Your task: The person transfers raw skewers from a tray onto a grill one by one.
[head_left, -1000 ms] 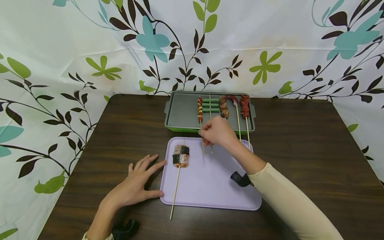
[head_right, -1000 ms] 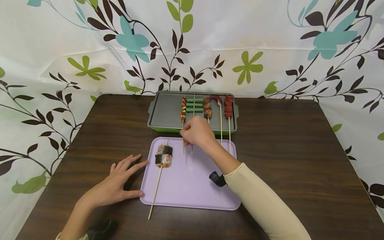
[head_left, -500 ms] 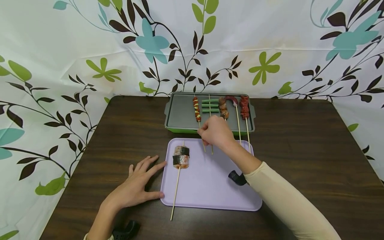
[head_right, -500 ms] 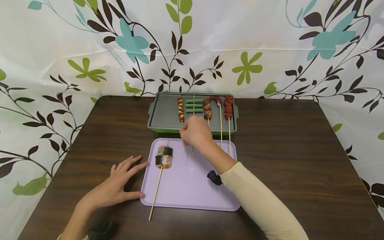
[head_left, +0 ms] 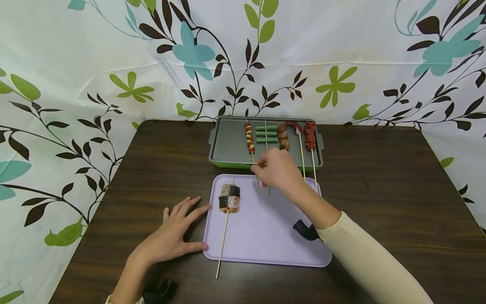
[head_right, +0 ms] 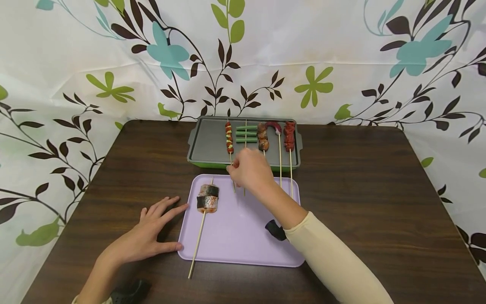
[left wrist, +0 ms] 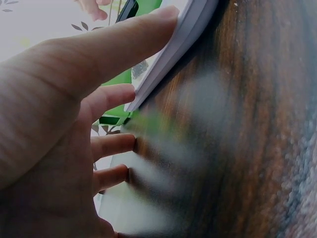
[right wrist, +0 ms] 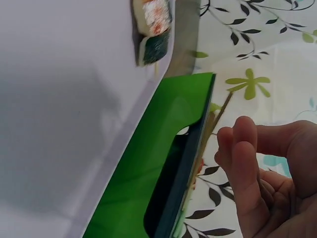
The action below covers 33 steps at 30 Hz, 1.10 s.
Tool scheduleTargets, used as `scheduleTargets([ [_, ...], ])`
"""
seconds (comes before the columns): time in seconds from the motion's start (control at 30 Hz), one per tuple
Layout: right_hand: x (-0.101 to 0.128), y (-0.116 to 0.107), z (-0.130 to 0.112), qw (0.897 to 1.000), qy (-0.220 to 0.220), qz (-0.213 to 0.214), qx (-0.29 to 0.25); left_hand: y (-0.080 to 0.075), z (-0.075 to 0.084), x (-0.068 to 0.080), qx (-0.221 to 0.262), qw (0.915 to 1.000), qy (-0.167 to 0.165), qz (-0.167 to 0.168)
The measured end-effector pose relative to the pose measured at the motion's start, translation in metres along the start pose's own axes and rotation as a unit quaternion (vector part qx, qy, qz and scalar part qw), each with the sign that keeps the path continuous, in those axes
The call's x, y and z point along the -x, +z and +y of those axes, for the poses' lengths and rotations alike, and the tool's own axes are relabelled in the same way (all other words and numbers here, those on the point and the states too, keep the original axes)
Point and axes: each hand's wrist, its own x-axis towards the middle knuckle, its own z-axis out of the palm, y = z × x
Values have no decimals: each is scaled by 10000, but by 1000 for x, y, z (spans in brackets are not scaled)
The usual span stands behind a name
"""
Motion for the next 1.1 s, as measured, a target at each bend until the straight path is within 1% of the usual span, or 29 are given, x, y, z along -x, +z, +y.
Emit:
scheduleTargets([
  [0.17,17,1,-4,9991,-378,69,-186,-1,0,0,-1,10000,29,5],
  [0.27,30,7,-9,9981,-547,5,-289,-1,0,0,-13,10000,25,11],
  [0.4,47,22,-13,9963,-751,-334,-254,-1,0,0,-38,10000,18,15],
  [0.5,58,38,-13,9941,-850,-629,-256,-1,0,0,-23,10000,19,8],
  [0.67,68,63,-8,9896,-956,-1026,-330,-1,0,0,-4,10000,2,-9],
  [0.77,69,76,-6,9873,-887,-1233,-459,-1,-1,0,-27,10000,-7,-19],
  [0.9,68,88,-6,9830,-568,-1576,-754,0,-1,0,-34,10000,-28,-28],
  [1.0,67,95,-6,9783,-373,-1822,-917,0,-1,0,-1,10000,-24,-30],
  [1.1,67,100,-9,9757,-294,-1946,-965,0,-1,0,15,10000,-14,-15],
])
